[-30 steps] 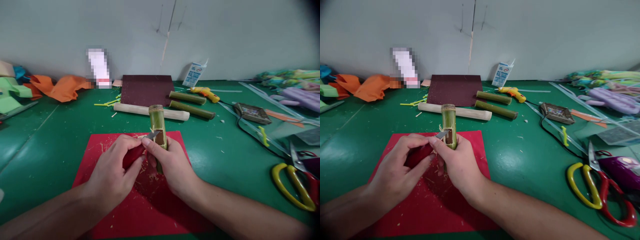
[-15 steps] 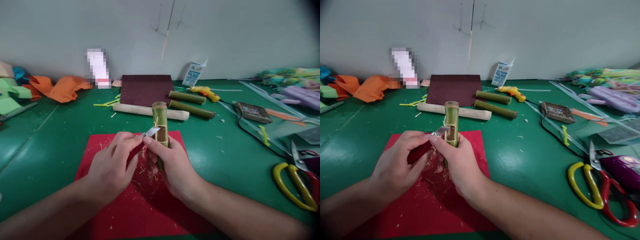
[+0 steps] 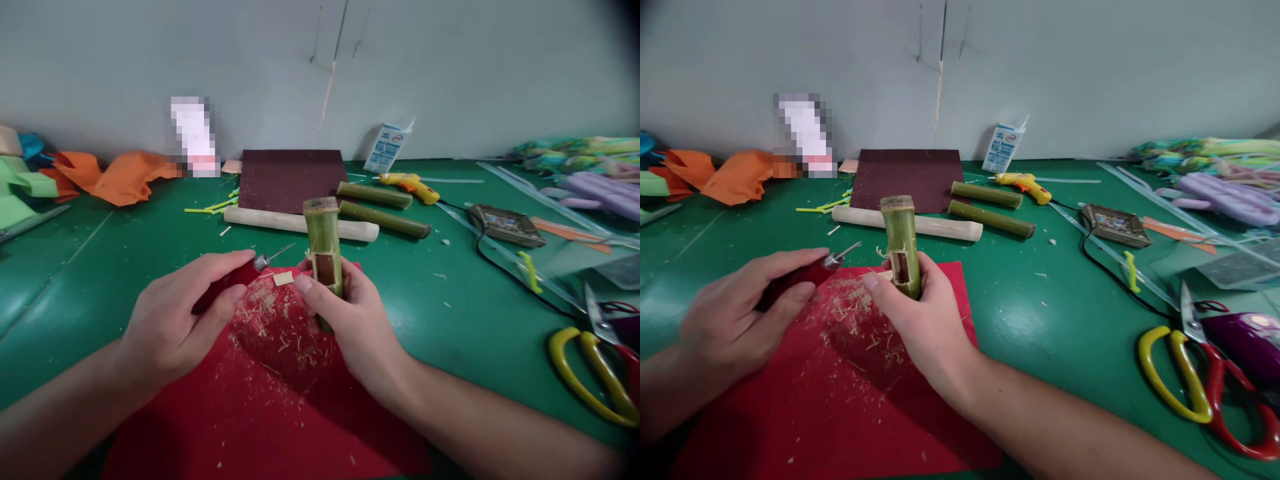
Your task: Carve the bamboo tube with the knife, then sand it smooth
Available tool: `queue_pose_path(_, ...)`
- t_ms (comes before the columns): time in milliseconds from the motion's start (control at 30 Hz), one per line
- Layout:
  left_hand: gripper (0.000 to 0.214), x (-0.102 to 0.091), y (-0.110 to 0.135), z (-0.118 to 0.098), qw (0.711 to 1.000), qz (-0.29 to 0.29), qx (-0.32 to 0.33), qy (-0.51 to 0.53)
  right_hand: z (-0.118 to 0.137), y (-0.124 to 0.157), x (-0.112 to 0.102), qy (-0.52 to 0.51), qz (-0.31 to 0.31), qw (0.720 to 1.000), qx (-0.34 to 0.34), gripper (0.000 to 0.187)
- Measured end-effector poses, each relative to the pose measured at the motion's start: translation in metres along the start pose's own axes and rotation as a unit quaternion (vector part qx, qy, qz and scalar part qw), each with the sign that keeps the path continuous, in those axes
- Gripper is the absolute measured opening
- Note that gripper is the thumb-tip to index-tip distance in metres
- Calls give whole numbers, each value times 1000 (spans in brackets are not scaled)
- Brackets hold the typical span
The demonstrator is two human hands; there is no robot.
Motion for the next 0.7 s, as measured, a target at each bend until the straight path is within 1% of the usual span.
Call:
queue_pose_path(100, 33, 1, -4, -3, 999, 29, 34, -2, 4, 1, 1, 19, -7, 1000, -20, 29)
queue_pose_path(167, 34, 2, -4, -6, 998, 39, 54, -5, 5, 2, 3, 17, 1, 1000, -19, 30)
queue_pose_path(267, 36, 2, -4, -12, 996, 35, 81, -21, 4, 3, 7, 14, 13, 1000, -4, 31)
queue_pose_path(333, 36, 2, -5, -13, 995, 33, 87, -26, 3, 4, 7, 16, 16, 1000, -1, 31)
queue_pose_path(533, 36, 3, -3, -17, 991, 27, 126, -36, 3, 4, 8, 20, 19, 1000, -4, 30)
queue_pose_path(700, 38, 4, -2, -14, 991, 29, 124, -33, 1, 5, 10, 17, 27, 999, 7, 32)
Point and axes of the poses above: each hand's wrist, its own y-axis away from the middle knuckle, its own x-axis out of the palm, z = x × y, the point moved 8 cm from there along -y, towards the middle knuckle
